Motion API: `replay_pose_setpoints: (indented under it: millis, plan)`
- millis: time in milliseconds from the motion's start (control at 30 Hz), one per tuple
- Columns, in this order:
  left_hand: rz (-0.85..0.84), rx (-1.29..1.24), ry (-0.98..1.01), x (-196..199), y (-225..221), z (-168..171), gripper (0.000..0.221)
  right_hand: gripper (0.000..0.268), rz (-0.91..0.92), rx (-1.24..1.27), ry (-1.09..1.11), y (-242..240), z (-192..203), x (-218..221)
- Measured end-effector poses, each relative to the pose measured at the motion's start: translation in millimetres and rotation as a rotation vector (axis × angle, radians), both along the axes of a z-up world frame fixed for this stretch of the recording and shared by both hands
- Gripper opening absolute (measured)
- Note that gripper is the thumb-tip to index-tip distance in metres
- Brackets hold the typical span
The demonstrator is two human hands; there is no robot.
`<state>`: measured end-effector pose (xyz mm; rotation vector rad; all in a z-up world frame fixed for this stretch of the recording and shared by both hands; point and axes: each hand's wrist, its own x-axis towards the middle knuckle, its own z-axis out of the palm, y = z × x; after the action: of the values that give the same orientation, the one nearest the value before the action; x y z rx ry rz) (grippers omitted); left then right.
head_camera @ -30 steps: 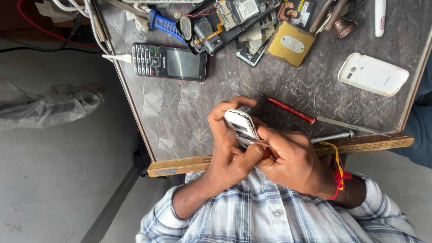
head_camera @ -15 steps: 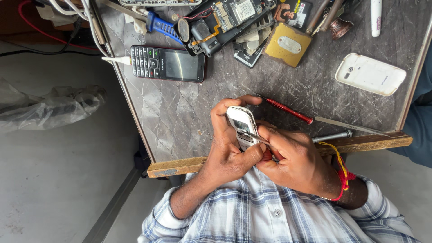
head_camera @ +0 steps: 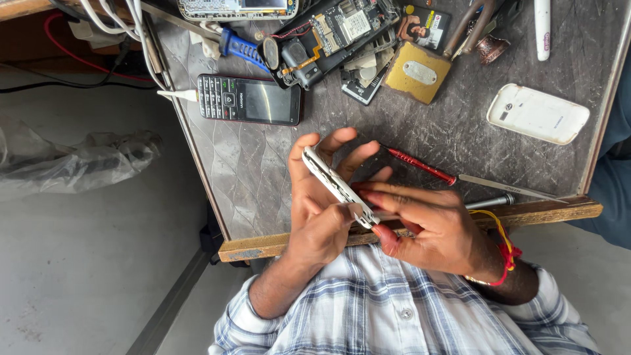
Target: The person disassembles a small white mobile phone using a screwdriver, handles internal components like the chassis and screen assembly, and places parts on a cluttered workbench.
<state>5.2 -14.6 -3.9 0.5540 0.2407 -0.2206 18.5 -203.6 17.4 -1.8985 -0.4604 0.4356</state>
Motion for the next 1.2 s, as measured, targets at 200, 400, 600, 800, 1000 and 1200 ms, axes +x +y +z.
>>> replay_pose_setpoints:
  millis: [200,400,600,800,1000,1200]
  plan:
    - [0.017,-0.140,0.113,0.4,-1.3,-1.0,0.088,0.046,0.103,-0.031,-0.401,-0.5,-9.8,2.3]
    - [0.070,-0.166,0.114,0.9,-0.9,-2.9,0.097,0.039,0.147,-0.120,-0.667,13.9,-12.6,2.1]
    - [0.091,-0.107,0.051,-4.2,-0.5,5.3,0.106,0.037,0.142,-0.176,-0.672,12.5,-3.8,4.8]
    - [0.024,-0.091,0.029,-7.4,3.0,-2.5,0.097,0.037,0.171,-0.148,-0.725,10.4,-0.8,12.9]
    - [-0.074,0.054,0.039,-12.4,7.3,-8.0,0.098,0.036,0.186,-0.171,-0.780,3.0,-7.5,4.7]
    - [-0.150,0.186,0.125,-8.7,7.3,-5.6,0.100,0.037,0.115,-0.060,-0.676,-12.4,-4.4,7.1]
